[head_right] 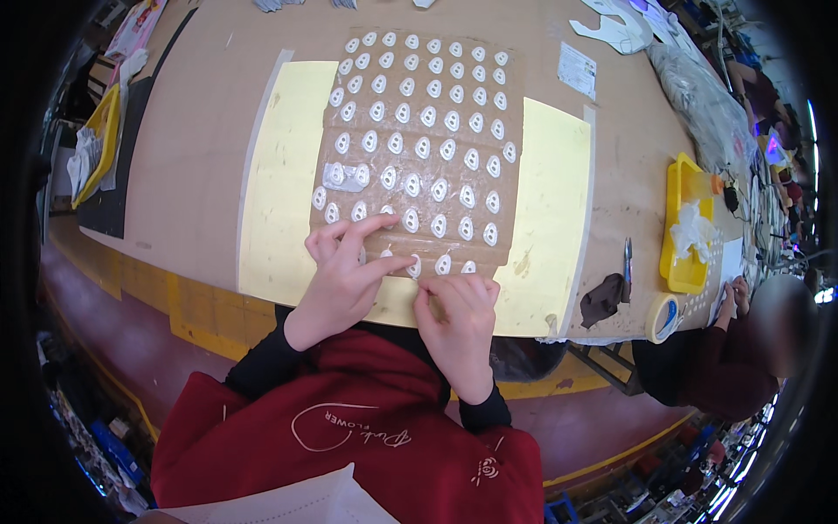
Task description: The person places small white stickers onto a brown cardboard sheet arranged in a grid. They use both hands to position each sticker and occasionally adjust the sheet. The person also handles a roll of tape and a small orange bottle near the end of the clip.
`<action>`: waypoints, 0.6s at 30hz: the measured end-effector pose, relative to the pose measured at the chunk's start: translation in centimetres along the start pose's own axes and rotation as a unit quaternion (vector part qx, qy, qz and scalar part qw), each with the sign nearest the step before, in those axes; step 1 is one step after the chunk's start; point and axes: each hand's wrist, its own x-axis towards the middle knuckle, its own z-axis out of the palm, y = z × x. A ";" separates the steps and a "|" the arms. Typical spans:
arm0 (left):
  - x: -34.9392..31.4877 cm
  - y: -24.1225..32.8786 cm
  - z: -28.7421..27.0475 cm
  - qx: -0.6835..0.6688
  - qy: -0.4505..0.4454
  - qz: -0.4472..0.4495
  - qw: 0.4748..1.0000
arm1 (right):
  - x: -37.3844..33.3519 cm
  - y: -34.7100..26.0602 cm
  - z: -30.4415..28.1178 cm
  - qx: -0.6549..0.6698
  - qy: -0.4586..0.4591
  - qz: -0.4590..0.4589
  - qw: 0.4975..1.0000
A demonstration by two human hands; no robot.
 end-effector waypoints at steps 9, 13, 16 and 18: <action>0.1 -0.4 -0.5 -0.055 0.000 -0.003 0.998 | -0.2 0.1 -0.3 -0.001 -0.009 0.004 1.000; 0.2 -0.3 -0.8 -0.050 -0.009 0.013 0.999 | -0.5 -0.1 -1.4 0.055 -0.057 0.006 0.997; 0.3 -0.1 -1.0 -0.078 0.006 -0.026 0.997 | -0.2 -0.5 -3.1 0.219 -0.152 -0.028 0.963; 0.3 -0.3 -1.0 -0.108 0.040 -0.045 0.992 | -0.1 -0.1 -3.9 0.350 -0.216 -0.084 0.908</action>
